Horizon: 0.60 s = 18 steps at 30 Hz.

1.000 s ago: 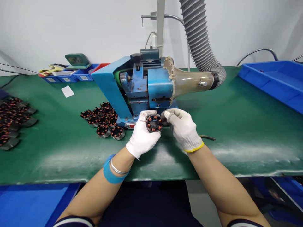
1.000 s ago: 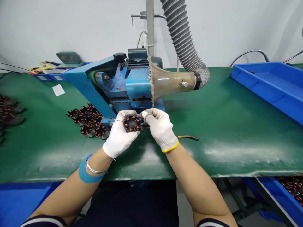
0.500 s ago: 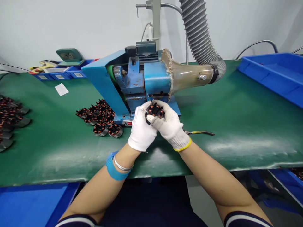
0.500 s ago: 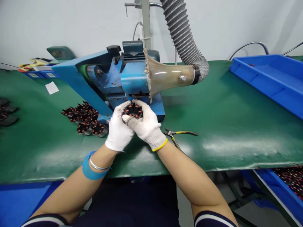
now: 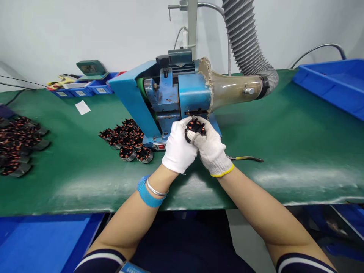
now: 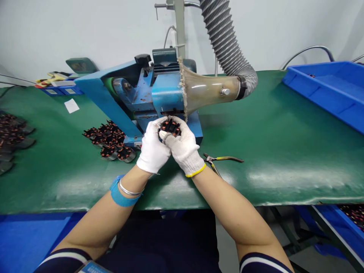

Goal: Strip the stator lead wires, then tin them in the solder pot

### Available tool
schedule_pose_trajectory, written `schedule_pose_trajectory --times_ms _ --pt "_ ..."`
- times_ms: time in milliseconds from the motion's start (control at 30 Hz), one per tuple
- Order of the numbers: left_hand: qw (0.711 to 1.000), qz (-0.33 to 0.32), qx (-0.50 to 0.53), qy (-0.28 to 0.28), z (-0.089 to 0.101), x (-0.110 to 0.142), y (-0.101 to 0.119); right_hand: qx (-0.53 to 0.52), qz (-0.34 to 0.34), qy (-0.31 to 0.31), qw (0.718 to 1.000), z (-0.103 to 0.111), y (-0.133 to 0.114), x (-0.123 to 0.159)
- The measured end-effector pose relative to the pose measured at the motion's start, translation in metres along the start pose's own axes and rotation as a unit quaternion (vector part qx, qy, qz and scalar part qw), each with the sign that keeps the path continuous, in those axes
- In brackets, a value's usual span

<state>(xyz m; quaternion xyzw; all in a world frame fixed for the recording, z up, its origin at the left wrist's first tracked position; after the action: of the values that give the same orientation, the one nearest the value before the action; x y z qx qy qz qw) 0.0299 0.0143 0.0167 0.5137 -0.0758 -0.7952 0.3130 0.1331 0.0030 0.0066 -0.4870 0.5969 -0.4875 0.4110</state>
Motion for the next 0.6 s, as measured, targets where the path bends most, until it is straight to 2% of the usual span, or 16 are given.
schedule_pose_trajectory --times_ms 100,167,267,367,467,600 --pt "0.997 -0.015 0.075 0.008 0.005 0.008 0.001 0.072 0.039 0.010 0.997 0.004 0.001 0.011" --pt "0.989 0.007 0.146 0.022 0.008 0.011 0.002 0.127 0.077 0.003 0.989 0.008 -0.001 0.017" --pt "0.960 0.122 0.250 0.044 0.012 0.010 0.003 0.166 0.145 -0.019 0.975 0.015 -0.010 0.021" --pt "0.897 0.224 0.381 0.006 0.015 0.008 0.005 0.193 0.217 -0.027 0.957 0.021 -0.021 0.020" --pt "0.846 0.236 0.476 -0.052 0.022 0.008 0.005 0.251 0.272 -0.032 0.929 0.024 -0.031 0.019" --pt "0.840 0.231 0.488 -0.045 0.029 0.009 0.001 0.351 0.320 -0.024 0.880 0.025 -0.035 0.018"
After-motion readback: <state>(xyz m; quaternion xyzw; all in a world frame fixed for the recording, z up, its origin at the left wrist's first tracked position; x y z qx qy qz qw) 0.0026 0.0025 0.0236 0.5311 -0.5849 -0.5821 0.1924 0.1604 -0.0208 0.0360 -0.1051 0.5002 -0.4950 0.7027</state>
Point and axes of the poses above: each hand's wrist, its own x-axis away from the middle knuckle, its own z-axis out of the back of the hand, y = z × x, the point moved 2 cm from there along -x, towards the middle knuckle, and after that the axes turned 15 degrees about -z, right-handed, at the moved point
